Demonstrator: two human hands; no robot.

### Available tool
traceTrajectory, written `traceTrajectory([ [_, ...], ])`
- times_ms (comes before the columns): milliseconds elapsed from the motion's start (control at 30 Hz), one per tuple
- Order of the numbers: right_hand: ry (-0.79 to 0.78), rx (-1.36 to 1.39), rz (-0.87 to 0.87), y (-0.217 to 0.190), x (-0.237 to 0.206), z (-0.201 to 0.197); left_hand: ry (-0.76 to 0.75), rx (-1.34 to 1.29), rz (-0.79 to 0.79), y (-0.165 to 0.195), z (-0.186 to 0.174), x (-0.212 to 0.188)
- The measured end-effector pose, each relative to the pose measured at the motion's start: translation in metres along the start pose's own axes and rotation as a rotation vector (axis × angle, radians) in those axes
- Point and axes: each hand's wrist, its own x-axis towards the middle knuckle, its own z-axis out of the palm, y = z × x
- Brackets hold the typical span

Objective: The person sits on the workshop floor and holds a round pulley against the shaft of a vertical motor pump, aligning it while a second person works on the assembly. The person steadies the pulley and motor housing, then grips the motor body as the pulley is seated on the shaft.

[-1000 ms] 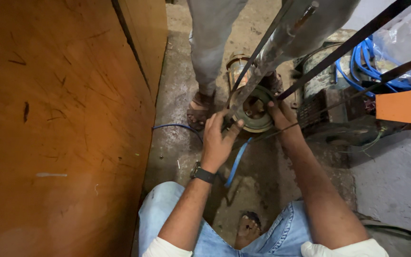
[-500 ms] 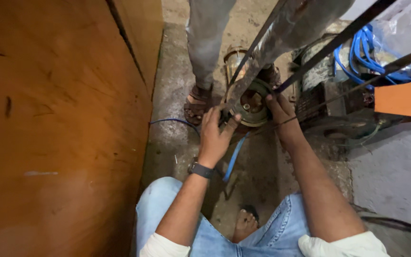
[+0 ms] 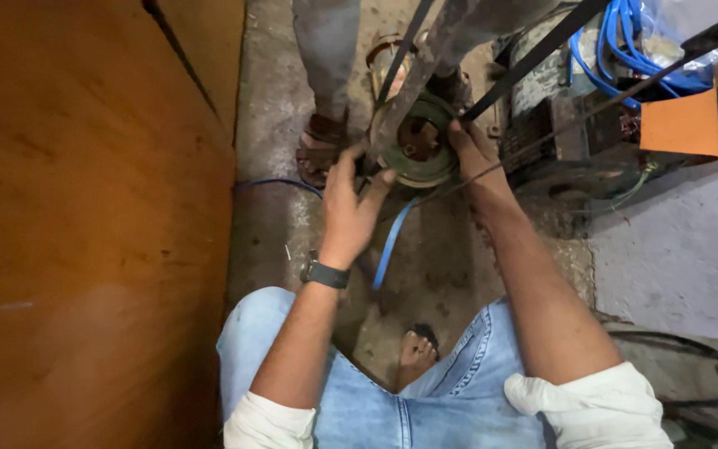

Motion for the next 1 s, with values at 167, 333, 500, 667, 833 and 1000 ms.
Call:
traceTrajectory([
  [167, -0.078, 0.267, 0.091, -0.01, -0.01, -0.001, -0.067, -0.022, -0.004, -0.008, -0.008, 0.003],
  [333, -0.081, 0.25, 0.099, -0.014, -0.01, -0.001, -0.141, 0.052, 0.104, -0.02, -0.014, 0.007],
  [500, -0.096, 0.091, -0.013, -0.006, -0.005, 0.0, -0.132, 0.076, 0.126, -0.027, -0.012, 0.004],
  [667, -0.168, 0.137, -0.037, 0.007, 0.0, -0.007, -0.168, 0.035, 0.131, -0.039, -0.006, 0.006],
  [833, -0.251, 0.231, -0.056, 0.022, 0.004, -0.017, -0.187, 0.003, 0.1, -0.056, -0.001, 0.007],
  [1000, -0.162, -0.06, -0.044, 0.027, 0.006, -0.024, -0.173, 0.022, 0.125, -0.067, 0.005, 0.006],
])
